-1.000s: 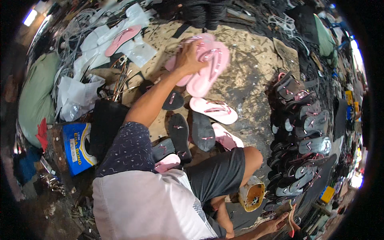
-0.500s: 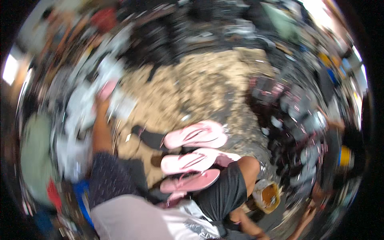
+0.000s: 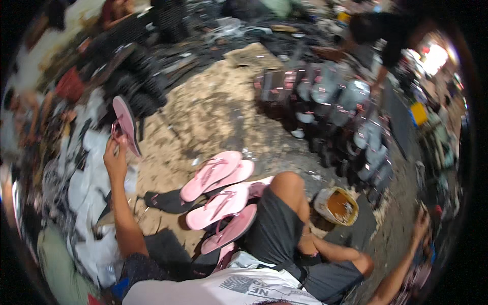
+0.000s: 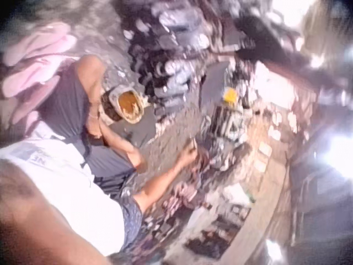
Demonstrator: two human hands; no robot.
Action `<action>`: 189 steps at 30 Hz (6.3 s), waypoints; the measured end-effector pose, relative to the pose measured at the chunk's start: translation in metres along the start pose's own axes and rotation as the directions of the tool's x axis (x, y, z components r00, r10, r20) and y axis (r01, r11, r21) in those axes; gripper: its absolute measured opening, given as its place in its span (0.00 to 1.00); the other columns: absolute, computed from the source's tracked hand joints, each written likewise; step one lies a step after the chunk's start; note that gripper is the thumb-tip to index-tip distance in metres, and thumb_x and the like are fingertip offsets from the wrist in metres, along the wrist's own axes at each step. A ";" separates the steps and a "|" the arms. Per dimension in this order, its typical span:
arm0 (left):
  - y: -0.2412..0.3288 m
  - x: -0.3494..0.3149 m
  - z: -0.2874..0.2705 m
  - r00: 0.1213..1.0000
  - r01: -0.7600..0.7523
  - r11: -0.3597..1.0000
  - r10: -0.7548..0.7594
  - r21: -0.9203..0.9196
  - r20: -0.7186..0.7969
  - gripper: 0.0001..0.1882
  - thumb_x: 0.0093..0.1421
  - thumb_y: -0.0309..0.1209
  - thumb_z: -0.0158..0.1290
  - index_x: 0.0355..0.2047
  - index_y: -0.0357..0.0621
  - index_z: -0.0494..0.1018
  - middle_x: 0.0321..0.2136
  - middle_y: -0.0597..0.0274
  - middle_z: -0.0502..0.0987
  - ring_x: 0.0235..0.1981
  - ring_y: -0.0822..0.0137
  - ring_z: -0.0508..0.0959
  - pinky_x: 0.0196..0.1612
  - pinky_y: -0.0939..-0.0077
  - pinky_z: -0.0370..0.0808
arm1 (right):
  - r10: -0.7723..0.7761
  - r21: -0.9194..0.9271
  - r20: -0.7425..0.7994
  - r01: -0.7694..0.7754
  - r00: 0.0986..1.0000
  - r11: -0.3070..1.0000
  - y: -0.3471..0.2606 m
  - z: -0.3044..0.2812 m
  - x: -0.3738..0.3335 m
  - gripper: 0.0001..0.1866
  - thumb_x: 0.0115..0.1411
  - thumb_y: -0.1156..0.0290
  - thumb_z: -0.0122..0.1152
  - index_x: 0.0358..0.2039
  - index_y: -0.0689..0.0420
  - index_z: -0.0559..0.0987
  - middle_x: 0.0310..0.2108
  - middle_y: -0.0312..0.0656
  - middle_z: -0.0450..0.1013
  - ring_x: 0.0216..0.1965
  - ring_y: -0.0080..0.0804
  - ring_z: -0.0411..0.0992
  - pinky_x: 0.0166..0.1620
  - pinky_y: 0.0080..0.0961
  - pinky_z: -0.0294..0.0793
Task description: The person sits on the floor and repeatedly applies a brown liquid from a container onto flip-flops using a brush. They handle multiple flip-flops one at a time, dipping the brush into the container and brushing the liquid onto the soles and straps. The person also spreads the liquid onto a large black sheet on the floor.
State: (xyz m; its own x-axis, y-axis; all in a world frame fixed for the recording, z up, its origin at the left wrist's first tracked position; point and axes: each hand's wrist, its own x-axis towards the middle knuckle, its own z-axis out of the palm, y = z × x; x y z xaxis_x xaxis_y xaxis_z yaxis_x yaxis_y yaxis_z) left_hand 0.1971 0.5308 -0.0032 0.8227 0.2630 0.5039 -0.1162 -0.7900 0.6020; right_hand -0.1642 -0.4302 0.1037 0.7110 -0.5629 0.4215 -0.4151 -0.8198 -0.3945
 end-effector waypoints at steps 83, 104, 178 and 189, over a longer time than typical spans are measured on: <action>0.549 -0.311 0.216 0.228 0.968 -0.197 0.433 -0.155 0.872 0.29 0.70 0.55 0.45 0.61 0.48 0.69 0.53 0.54 0.76 0.49 0.63 0.78 0.58 0.63 0.74 | -0.129 0.785 -0.266 0.292 0.955 0.546 -0.202 0.108 -0.054 0.14 0.61 0.71 0.67 0.47 0.58 0.79 0.43 0.48 0.78 0.43 0.44 0.78 0.46 0.38 0.76; 0.200 -0.112 0.288 0.229 0.951 -0.183 -0.118 -0.248 0.966 0.33 0.66 0.56 0.46 0.57 0.39 0.67 0.53 0.43 0.74 0.58 0.42 0.71 0.61 0.38 0.69 | 0.410 0.833 -0.117 -0.135 0.905 0.537 -0.138 0.107 -0.138 0.15 0.65 0.72 0.64 0.50 0.62 0.78 0.72 0.49 0.54 0.70 0.43 0.55 0.70 0.38 0.55; 0.459 -0.312 0.216 0.052 0.993 -0.114 0.599 0.021 0.799 0.31 0.74 0.44 0.39 0.73 0.54 0.46 0.64 0.52 0.65 0.61 0.55 0.71 0.61 0.53 0.73 | 0.056 0.802 -0.224 0.151 0.973 0.578 -0.204 0.129 -0.114 0.12 0.61 0.65 0.67 0.42 0.56 0.81 0.40 0.46 0.79 0.41 0.44 0.78 0.51 0.37 0.73; 0.455 -0.311 0.213 0.023 0.998 -0.067 0.575 0.019 0.818 0.29 0.74 0.47 0.40 0.71 0.58 0.50 0.61 0.50 0.67 0.56 0.50 0.76 0.50 0.47 0.81 | 0.341 0.970 -0.039 -0.047 0.939 0.240 -0.159 0.105 -0.078 0.13 0.65 0.65 0.66 0.43 0.61 0.81 0.41 0.38 0.80 0.44 0.24 0.76 0.48 0.25 0.76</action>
State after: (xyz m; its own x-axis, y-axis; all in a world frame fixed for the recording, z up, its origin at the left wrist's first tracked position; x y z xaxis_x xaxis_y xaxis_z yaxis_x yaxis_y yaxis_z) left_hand 0.0066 -0.0285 -0.0182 0.4071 -0.9012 -0.1486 0.8392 0.3048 0.4504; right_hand -0.0941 -0.2444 0.0475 0.5040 -0.8123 0.2935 0.4176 -0.0682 -0.9060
